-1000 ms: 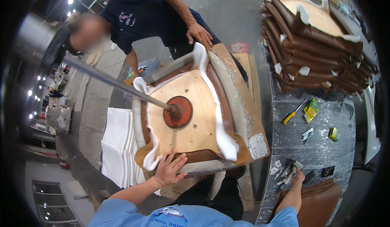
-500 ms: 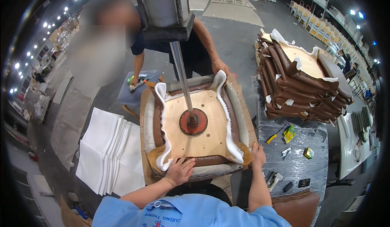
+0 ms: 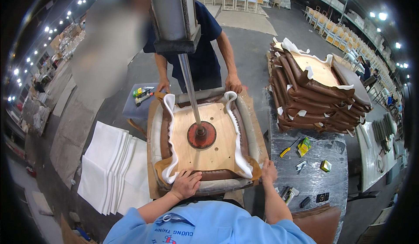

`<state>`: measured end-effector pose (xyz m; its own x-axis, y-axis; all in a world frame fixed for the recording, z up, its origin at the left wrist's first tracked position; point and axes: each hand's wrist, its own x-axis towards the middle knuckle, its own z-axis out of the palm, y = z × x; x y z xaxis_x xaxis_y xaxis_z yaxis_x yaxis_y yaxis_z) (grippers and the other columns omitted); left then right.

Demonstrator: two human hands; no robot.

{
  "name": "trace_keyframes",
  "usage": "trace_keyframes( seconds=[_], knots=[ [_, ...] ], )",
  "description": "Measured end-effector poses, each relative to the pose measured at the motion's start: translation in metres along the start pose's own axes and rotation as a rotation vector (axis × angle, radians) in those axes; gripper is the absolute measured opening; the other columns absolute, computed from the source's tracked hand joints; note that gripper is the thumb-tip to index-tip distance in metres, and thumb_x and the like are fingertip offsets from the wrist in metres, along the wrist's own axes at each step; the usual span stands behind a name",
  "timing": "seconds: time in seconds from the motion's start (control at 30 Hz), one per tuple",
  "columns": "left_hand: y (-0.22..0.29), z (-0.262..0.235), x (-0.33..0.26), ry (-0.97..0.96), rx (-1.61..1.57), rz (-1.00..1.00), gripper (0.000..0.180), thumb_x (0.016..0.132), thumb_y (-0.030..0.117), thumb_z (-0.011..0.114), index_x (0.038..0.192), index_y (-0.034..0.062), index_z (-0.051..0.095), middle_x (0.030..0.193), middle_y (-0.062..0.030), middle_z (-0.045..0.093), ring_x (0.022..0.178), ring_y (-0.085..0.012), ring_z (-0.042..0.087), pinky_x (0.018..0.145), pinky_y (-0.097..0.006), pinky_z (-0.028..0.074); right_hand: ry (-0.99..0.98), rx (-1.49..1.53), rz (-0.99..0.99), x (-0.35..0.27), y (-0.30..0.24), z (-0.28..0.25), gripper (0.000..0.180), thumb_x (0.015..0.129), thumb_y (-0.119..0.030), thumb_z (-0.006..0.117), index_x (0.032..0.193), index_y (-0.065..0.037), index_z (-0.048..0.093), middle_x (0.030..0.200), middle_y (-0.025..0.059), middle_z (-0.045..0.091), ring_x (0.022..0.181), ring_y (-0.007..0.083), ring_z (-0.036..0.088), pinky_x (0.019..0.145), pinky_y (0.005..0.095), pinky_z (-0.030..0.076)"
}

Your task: The person staples white fabric onto a wooden chair base using a staple gun while a coworker assists by holding the base and applying pressure. The person then places a brown leather cushion on top of the upholstered base.

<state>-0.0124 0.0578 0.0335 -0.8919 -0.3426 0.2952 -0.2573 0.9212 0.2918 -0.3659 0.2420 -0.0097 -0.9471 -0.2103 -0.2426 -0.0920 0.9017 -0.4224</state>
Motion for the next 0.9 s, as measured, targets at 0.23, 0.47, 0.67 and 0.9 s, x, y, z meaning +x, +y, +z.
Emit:
trace_keyframes(
  seconds=[0.23, 0.47, 0.67, 0.9],
  knots=[
    [0.000, -0.001, 0.002, 0.009, 0.008, 0.011, 0.027, 0.096, 0.025, 0.068, 0.117, 0.0093, 0.076, 0.133, -0.0036, 0.072, 0.129, -0.0316, 0.062, 0.108, -0.049, 0.045, 0.006, -0.023, 0.040, -0.001, -0.002, 0.000, 0.058, 0.107, -0.060, 0.043, 0.128, -0.013, 0.070, 0.120, 0.0209, 0.076, 0.112, 0.0450, 0.071, 0.093, 0.0562, 0.054],
    [-0.010, 0.003, -0.003, 0.060, -0.013, 0.013, 0.028, 0.093, 0.023, 0.073, 0.118, 0.0114, 0.076, 0.132, -0.0030, 0.073, 0.125, -0.0289, 0.064, 0.110, -0.048, 0.047, 0.008, -0.070, 0.010, -0.002, 0.007, 0.015, 0.062, 0.107, -0.063, 0.042, 0.130, -0.013, 0.070, 0.126, 0.0227, 0.073, 0.116, 0.0460, 0.070, 0.098, 0.0574, 0.052],
    [-0.006, 0.012, -0.014, 0.142, -0.062, -0.047, 0.025, 0.092, 0.023, 0.074, 0.112, 0.0079, 0.075, 0.130, -0.0060, 0.072, 0.126, -0.0294, 0.062, 0.112, -0.046, 0.046, -0.016, -0.023, -0.024, 0.004, 0.000, 0.011, 0.073, 0.100, -0.072, 0.047, 0.137, -0.013, 0.068, 0.131, 0.0215, 0.073, 0.121, 0.0481, 0.067, 0.099, 0.0561, 0.052],
    [-0.001, 0.010, -0.010, 0.213, -0.046, -0.044, 0.028, 0.093, 0.026, 0.073, 0.113, 0.0070, 0.075, 0.123, -0.0051, 0.075, 0.122, -0.0298, 0.064, 0.111, -0.047, 0.047, -0.051, -0.020, -0.015, 0.006, 0.000, 0.005, 0.076, 0.103, -0.072, 0.041, 0.132, -0.008, 0.070, 0.129, 0.0227, 0.073, 0.123, 0.0453, 0.067, 0.102, 0.0536, 0.051]
  ],
)
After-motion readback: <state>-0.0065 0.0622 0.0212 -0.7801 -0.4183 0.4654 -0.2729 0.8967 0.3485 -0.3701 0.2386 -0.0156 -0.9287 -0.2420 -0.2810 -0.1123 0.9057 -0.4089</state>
